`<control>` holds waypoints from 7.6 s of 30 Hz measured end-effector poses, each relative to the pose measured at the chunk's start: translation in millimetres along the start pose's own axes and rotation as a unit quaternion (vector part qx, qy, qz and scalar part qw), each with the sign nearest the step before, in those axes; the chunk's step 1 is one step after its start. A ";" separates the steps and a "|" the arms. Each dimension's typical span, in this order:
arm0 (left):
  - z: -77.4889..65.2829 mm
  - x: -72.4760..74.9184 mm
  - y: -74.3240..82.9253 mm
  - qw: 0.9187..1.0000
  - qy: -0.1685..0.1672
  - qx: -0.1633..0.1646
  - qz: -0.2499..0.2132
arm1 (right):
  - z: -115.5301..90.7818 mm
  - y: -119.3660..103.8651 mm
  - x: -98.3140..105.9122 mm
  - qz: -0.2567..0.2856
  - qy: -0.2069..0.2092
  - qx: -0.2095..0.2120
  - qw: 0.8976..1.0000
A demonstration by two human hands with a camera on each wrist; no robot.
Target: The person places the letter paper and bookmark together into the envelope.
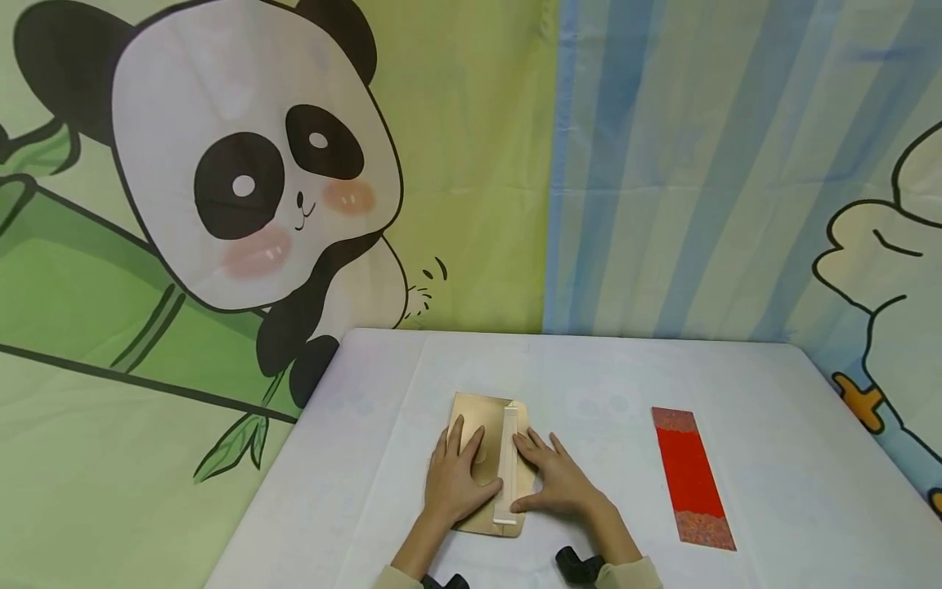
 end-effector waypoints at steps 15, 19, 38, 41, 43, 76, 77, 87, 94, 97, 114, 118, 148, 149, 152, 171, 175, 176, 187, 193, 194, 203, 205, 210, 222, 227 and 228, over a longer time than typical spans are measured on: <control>2.1 1.6 1.5 1.000 0.003 0.003 -0.010 | 1.6 -6.9 -2.2 0.008 0.001 -0.003 1.000; 1.8 1.6 1.2 1.000 0.014 0.001 -0.021 | 2.1 -8.3 -2.9 0.000 0.009 0.010 1.000; 1.0 0.8 0.7 0.999 0.017 -0.001 -0.036 | 7.6 -11.5 -9.1 -0.038 0.038 0.044 0.998; 1.0 -0.1 0.4 0.999 0.018 -0.004 -0.036 | 8.3 -10.4 -9.4 -0.043 0.027 0.038 0.998; 0.5 -0.5 0.3 0.999 0.016 -0.004 -0.034 | 8.6 -9.5 -10.3 -0.043 0.018 0.034 0.998; -0.8 -4.0 0.4 1.000 -0.020 0.009 -0.015 | 9.6 -13.1 -16.9 -0.052 0.031 0.030 0.998; -0.7 -4.0 0.5 1.000 -0.020 0.010 -0.016 | 9.5 -12.9 -17.0 -0.053 0.031 0.030 0.998; -0.8 -2.7 0.9 1.000 -0.015 0.010 -0.016 | 9.4 -13.3 -17.3 -0.059 0.031 0.033 0.997; -0.5 -3.6 1.2 1.000 -0.008 0.006 -0.025 | 7.7 -14.5 -15.0 -0.049 0.040 0.041 0.997; -0.2 -3.2 1.5 1.000 0.003 0.000 -0.025 | 7.7 -15.6 -13.8 -0.048 0.045 0.045 0.997; -4.9 -2.7 2.5 1.000 0.017 0.002 -0.017 | -24.9 11.7 29.8 0.044 0.178 0.006 0.983; -6.1 -0.5 0.7 0.999 0.035 0.001 -0.017 | -55.8 43.0 62.3 -0.023 0.262 -0.025 0.964; -0.7 -3.3 0.5 0.999 0.017 -0.003 -0.030 | -151.6 114.5 84.1 -0.094 0.196 -0.279 0.935; -0.6 -3.3 0.9 0.999 0.015 -0.003 -0.030 | -152.1 114.8 84.0 -0.091 0.199 -0.279 0.935; -0.1 -3.9 1.7 1.000 0.010 -0.003 -0.029 | -153.1 116.0 83.8 -0.082 0.210 -0.277 0.934; -1.5 -5.9 -1.1 0.999 0.020 -0.005 -0.041 | -150.3 106.9 92.6 0.020 0.312 -0.266 0.912; -1.1 -5.2 -0.6 0.999 0.008 0.002 -0.041 | -151.0 102.6 97.0 0.173 0.312 -0.306 0.883; -1.1 -5.2 -0.6 0.999 0.005 0.004 -0.040 | -151.4 102.0 97.6 0.217 0.310 -0.318 0.869; 0.4 -6.5 -0.9 0.999 0.011 0.006 -0.041 | -150.3 100.4 101.0 0.466 0.293 -0.283 0.785; 2.6 -4.5 0.6 0.999 0.005 0.007 -0.036 | -141.2 96.4 98.2 0.448 0.266 -0.290 0.803; 2.7 -4.4 0.8 0.999 0.004 0.007 -0.035 | -137.6 94.2 97.0 0.437 0.260 -0.291 0.811; -1.7 -4.3 -2.4 0.999 0.013 0.014 -0.037 | -77.8 47.5 60.4 0.392 0.231 -0.204 0.867; -1.3 -5.3 -3.4 0.999 0.009 0.016 -0.039 | -63.2 34.2 49.6 0.383 0.224 -0.177 0.878; -0.1 -7.9 -4.4 0.999 -0.009 0.024 -0.042 | -37.2 8.7 25.8 0.365 0.201 -0.135 0.899; 0.7 -7.4 -1.5 0.999 -0.006 0.011 -0.038 | -27.9 -13.8 17.7 0.409 0.131 -0.119 0.895; 1.1 -8.3 -1.8 0.999 -0.007 0.010 -0.034 | -29.4 -29.4 24.5 0.353 0.123 -0.122 0.919; 1.0 -8.5 -2.0 0.999 -0.008 0.010 -0.034 | -29.6 -31.6 25.0 0.335 0.122 -0.122 0.926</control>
Point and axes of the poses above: each hand's wrist, its own z-axis towards the middle knuckle, its own x-axis out of the back of the hand, y = z × x, the point moved 2 cm from there along z, towards the middle knuckle, and after that the axes turned 2 degrees about -z, right-handed, at the moved point
